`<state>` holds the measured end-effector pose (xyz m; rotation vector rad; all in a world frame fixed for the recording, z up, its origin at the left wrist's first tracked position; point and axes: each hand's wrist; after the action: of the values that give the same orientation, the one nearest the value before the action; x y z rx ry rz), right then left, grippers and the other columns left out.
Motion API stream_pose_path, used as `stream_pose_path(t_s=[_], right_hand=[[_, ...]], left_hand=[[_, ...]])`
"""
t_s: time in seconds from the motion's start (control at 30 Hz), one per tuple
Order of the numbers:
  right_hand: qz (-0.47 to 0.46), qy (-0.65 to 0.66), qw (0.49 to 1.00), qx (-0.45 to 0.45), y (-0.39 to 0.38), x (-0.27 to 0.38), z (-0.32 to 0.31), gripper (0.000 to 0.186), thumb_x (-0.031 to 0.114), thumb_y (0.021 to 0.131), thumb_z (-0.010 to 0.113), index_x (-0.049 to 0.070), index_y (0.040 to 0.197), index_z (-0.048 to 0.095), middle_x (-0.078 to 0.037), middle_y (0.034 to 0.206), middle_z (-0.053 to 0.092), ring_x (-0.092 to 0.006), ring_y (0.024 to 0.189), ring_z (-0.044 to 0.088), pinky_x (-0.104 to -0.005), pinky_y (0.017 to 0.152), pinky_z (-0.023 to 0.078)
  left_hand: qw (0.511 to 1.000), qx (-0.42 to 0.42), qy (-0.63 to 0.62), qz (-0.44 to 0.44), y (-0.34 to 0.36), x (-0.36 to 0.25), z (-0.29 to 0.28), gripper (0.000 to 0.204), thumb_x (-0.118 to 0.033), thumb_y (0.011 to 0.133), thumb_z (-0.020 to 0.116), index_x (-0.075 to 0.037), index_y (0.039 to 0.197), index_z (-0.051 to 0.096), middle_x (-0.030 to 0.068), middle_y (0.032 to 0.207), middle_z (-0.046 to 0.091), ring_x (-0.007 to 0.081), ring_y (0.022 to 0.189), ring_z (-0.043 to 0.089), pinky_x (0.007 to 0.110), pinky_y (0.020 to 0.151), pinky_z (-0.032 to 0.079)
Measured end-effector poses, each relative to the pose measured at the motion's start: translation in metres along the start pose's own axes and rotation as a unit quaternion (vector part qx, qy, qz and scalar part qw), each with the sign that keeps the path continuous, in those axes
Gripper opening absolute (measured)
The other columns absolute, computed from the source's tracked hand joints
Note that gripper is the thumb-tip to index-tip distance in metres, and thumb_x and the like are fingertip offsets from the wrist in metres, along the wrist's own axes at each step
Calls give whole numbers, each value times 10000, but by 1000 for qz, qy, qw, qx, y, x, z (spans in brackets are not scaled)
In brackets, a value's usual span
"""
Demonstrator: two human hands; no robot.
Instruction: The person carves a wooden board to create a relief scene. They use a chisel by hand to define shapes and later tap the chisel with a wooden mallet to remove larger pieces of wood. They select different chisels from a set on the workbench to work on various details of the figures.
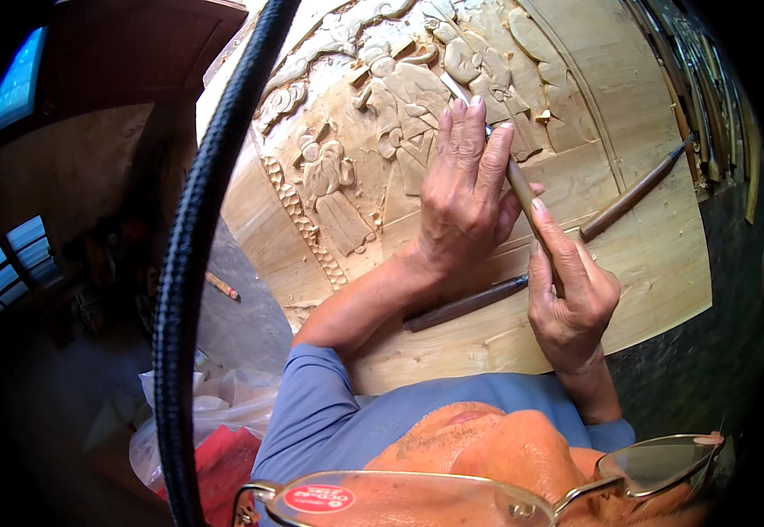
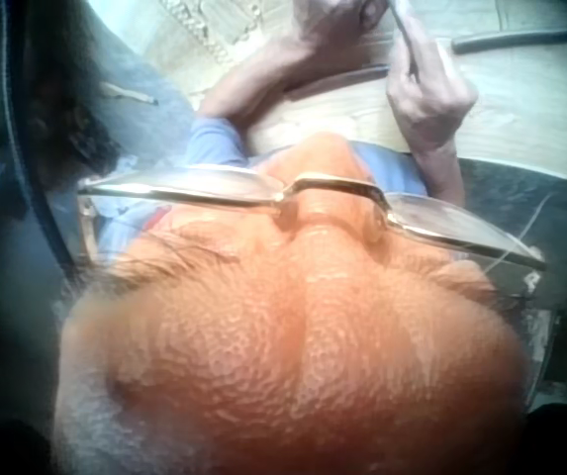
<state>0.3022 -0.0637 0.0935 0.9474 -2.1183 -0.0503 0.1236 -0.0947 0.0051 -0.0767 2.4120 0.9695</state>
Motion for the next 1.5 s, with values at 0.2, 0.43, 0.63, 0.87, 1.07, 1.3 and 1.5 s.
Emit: stream_pose_path(t_s=[0.2, 0.43, 0.63, 0.87, 1.07, 1.3, 1.5], right_hand=[[8, -16, 1000, 15, 1, 8, -3, 584, -124, 883, 815, 27, 1446, 778, -100, 747, 604, -264, 553, 591, -419, 545, 485], [-3, -5, 1000, -9, 3, 6, 4, 577, -140, 885, 807, 35, 1434, 786, -105, 755, 612, -261, 569, 601, -418, 558, 489], [-8, -15, 1000, -3, 12, 4, 9, 523, -136, 906, 801, 38, 1399, 801, -112, 805, 666, -260, 595, 627, -415, 578, 498], [-3, 2, 1000, -4, 16, 10, 3, 504, -132, 911, 791, 39, 1385, 803, -145, 969, 804, -273, 689, 738, -396, 626, 559], [1, 6, 1000, -11, 9, 4, 12, 502, -138, 910, 789, 31, 1383, 798, -159, 1016, 813, -285, 749, 765, -395, 672, 580], [-15, 32, 999, -27, 15, -3, 19, 496, -141, 933, 761, 21, 1401, 775, -177, 1237, 844, -336, 1033, 848, -398, 849, 661], [-1, 33, 999, -23, 15, 2, 13, 485, -120, 977, 734, 9, 1444, 752, -209, 1255, 830, -340, 1034, 847, -394, 840, 657]], left_hand=[[1000, 5, -24, 8, 1, 4, 0, 746, -360, 993, 867, 101, 1515, 599, 463, 1623, 494, 660, 1484, 535, 725, 1246, 446], [1000, -18, -4, -2, 2, 3, 2, 703, -244, 940, 896, 96, 1492, 626, 435, 1592, 559, 596, 1473, 590, 666, 1255, 468], [999, -41, -7, 2, 6, 12, 7, 740, -196, 932, 895, 96, 1533, 579, 434, 1607, 544, 594, 1465, 596, 665, 1266, 461], [999, -36, -13, -10, 4, 5, 4, 741, -286, 967, 894, 94, 1532, 601, 427, 1603, 556, 596, 1472, 589, 661, 1265, 460], [1000, -29, -11, -3, 1, 13, 6, 732, -249, 967, 879, 102, 1540, 589, 429, 1623, 534, 600, 1506, 554, 669, 1287, 429], [1000, -25, -17, -4, 5, 15, 7, 752, -99, 905, 840, 103, 1566, 543, 444, 1636, 504, 618, 1519, 525, 675, 1324, 377], [999, -6, -36, 1, 7, 18, 7, 868, -28, 838, 820, 76, 1632, 487, 419, 1685, 460, 587, 1559, 496, 680, 1347, 342]])
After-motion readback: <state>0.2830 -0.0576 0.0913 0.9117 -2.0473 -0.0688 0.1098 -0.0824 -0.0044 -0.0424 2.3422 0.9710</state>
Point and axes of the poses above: each hand's wrist, its own y-axis towards the middle knuckle, its own z-axis out of the palm, x = y × z
